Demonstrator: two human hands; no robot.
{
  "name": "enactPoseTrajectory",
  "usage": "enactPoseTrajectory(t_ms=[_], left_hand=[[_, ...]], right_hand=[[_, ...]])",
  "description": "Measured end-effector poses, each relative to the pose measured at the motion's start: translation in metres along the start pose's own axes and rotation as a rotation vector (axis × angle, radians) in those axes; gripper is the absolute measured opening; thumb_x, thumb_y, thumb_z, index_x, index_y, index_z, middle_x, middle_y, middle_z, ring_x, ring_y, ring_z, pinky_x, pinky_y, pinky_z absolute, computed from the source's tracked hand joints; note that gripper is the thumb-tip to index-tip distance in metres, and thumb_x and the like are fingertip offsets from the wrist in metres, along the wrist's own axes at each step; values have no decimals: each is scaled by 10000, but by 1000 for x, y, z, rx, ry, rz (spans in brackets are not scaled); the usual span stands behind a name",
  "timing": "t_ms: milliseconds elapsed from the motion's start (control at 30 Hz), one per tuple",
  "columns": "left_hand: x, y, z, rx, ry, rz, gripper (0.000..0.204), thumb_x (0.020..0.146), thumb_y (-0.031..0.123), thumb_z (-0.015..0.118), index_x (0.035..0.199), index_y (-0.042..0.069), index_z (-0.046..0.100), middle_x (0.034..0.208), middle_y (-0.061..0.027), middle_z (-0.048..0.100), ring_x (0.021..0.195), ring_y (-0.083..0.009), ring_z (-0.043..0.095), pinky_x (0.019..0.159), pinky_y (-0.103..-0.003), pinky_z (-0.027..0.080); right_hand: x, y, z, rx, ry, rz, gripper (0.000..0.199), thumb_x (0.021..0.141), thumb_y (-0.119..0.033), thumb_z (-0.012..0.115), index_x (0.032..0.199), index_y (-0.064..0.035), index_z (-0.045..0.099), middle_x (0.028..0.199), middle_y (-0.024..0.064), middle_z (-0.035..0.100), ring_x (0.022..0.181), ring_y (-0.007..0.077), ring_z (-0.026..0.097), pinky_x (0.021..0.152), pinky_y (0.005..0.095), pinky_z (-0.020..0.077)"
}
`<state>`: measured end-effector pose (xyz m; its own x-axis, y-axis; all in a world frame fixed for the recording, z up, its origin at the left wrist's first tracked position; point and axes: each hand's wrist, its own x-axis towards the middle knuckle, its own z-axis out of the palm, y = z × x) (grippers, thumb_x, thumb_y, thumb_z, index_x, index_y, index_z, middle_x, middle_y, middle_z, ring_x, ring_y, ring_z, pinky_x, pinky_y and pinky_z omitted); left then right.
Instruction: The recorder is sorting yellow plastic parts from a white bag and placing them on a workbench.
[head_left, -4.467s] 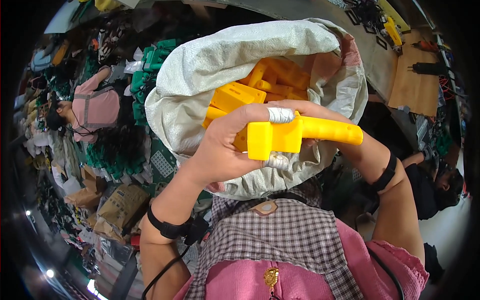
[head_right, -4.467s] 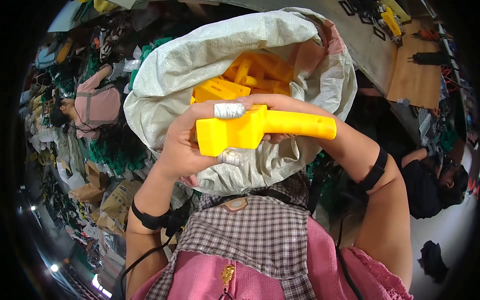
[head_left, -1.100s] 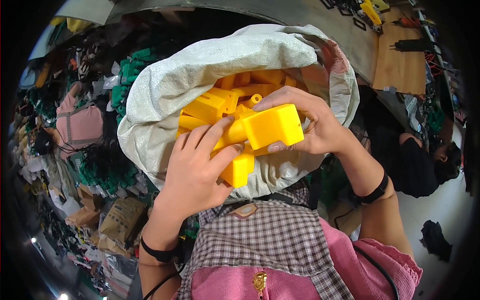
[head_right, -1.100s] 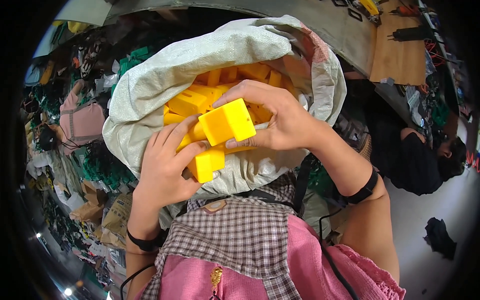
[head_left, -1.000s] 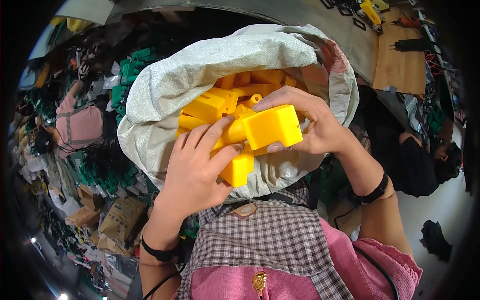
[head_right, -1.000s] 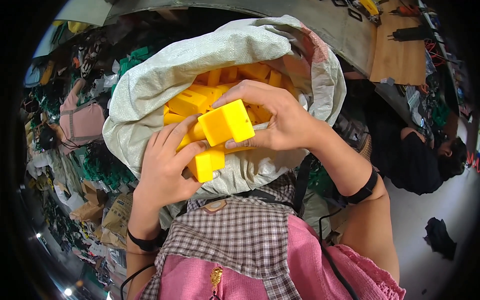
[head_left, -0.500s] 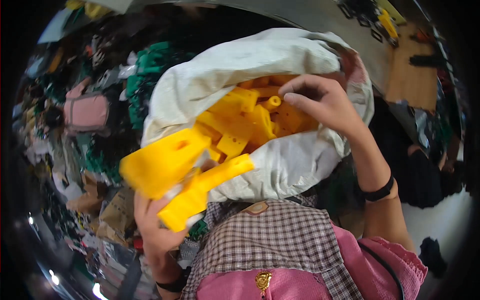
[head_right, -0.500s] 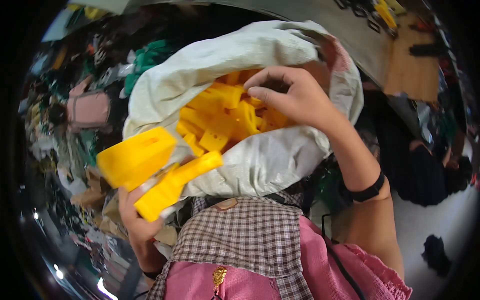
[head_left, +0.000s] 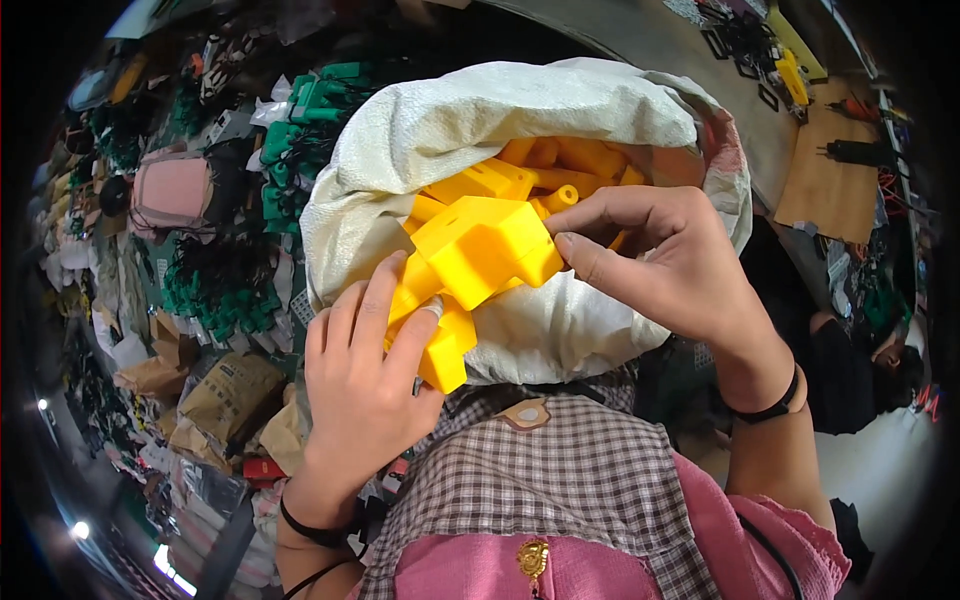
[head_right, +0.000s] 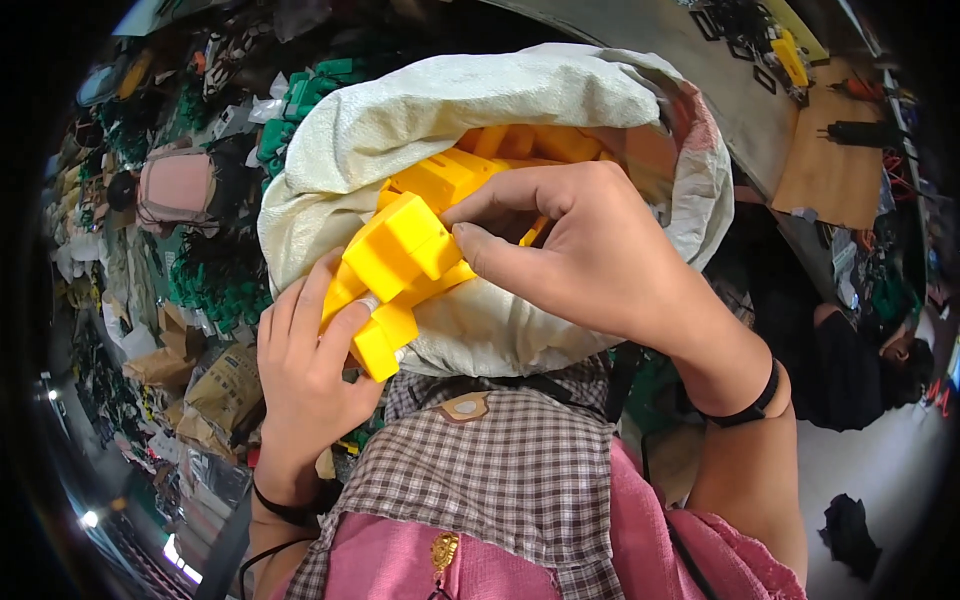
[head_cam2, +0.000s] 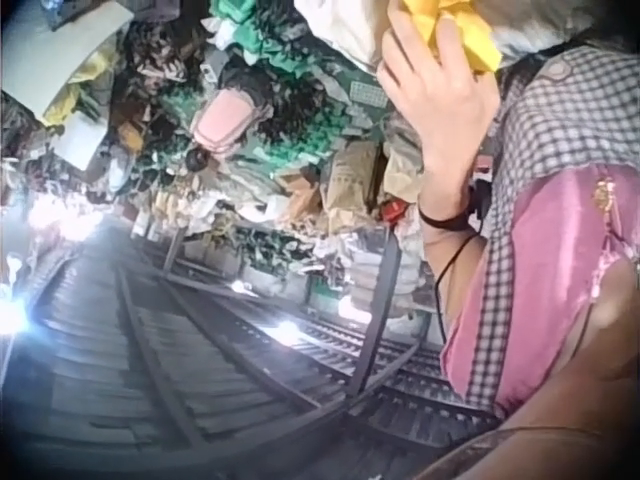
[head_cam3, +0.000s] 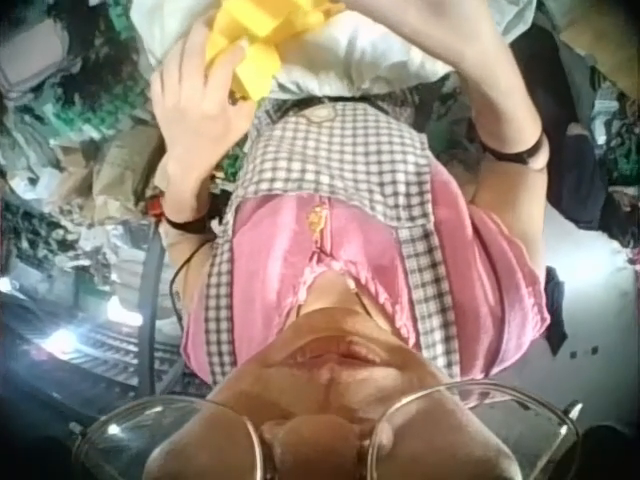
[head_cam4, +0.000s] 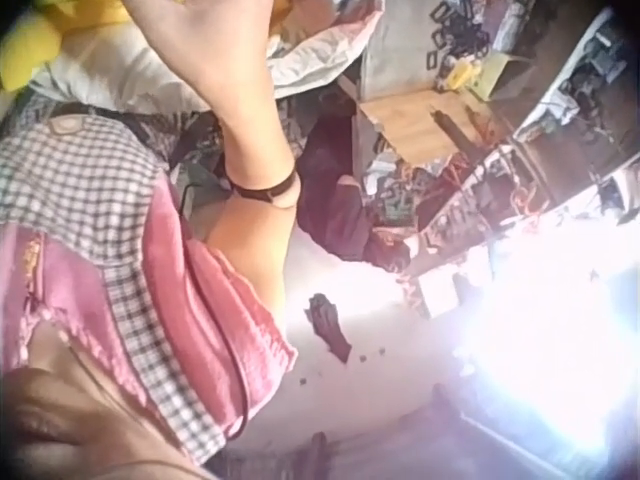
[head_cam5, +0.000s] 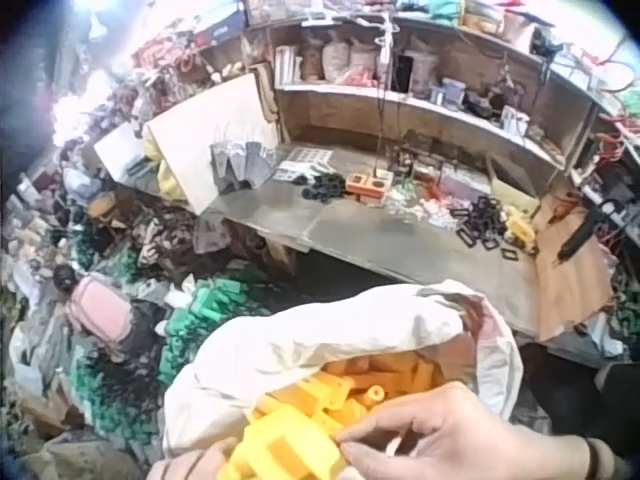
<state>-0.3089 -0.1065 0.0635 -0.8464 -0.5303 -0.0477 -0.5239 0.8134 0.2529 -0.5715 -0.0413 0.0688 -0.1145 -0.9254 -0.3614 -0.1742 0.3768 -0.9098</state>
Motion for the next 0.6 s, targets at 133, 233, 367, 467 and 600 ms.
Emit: enactPoseTrajectory(t_ms=[133, 233, 367, 467, 600], left_hand=[[5, 3, 2, 42, -20, 24, 483, 597, 144, 692, 1070, 65, 637, 1359, -196, 520, 1115, -363, 541, 914, -444, 422], [7, 5, 4, 44, -35, 41, 469, 602, 138, 683, 1062, 63, 634, 1362, -197, 515, 1116, -365, 537, 914, -448, 419], [10, 6, 6, 58, -50, 59, 464, 602, 133, 678, 1058, 61, 633, 1363, -198, 511, 1123, -364, 532, 916, -453, 417], [12, 7, 7, 48, -46, 68, 472, 599, 138, 682, 1062, 58, 633, 1369, -196, 506, 1132, -364, 527, 923, -458, 414], [16, 8, 6, 20, -71, 53, 490, 590, 142, 690, 1069, 55, 634, 1375, -190, 501, 1138, -364, 523, 933, -457, 411]], right_hand=[[-5, 3, -3, -83, 46, -68, 215, 817, -131, 716, 944, 43, 712, 808, 96, 735, 735, 122, 699, 698, 248, 547], [-6, 7, -3, -105, 63, -73, 205, 804, -126, 718, 912, 48, 707, 758, 101, 722, 681, 140, 696, 666, 255, 547], [-5, 23, -4, -181, 120, -199, 195, 796, -122, 726, 859, 58, 684, 698, 90, 690, 628, 115, 655, 633, 256, 533], [-6, 26, -5, -54, 108, -109, 170, 819, -126, 724, 834, 39, 683, 697, 44, 676, 630, 73, 614, 625, 236, 513], [-6, 33, -8, 183, 58, 24, 147, 843, -124, 716, 831, 21, 695, 727, 3, 671, 663, 39, 591, 638, 210, 499]])
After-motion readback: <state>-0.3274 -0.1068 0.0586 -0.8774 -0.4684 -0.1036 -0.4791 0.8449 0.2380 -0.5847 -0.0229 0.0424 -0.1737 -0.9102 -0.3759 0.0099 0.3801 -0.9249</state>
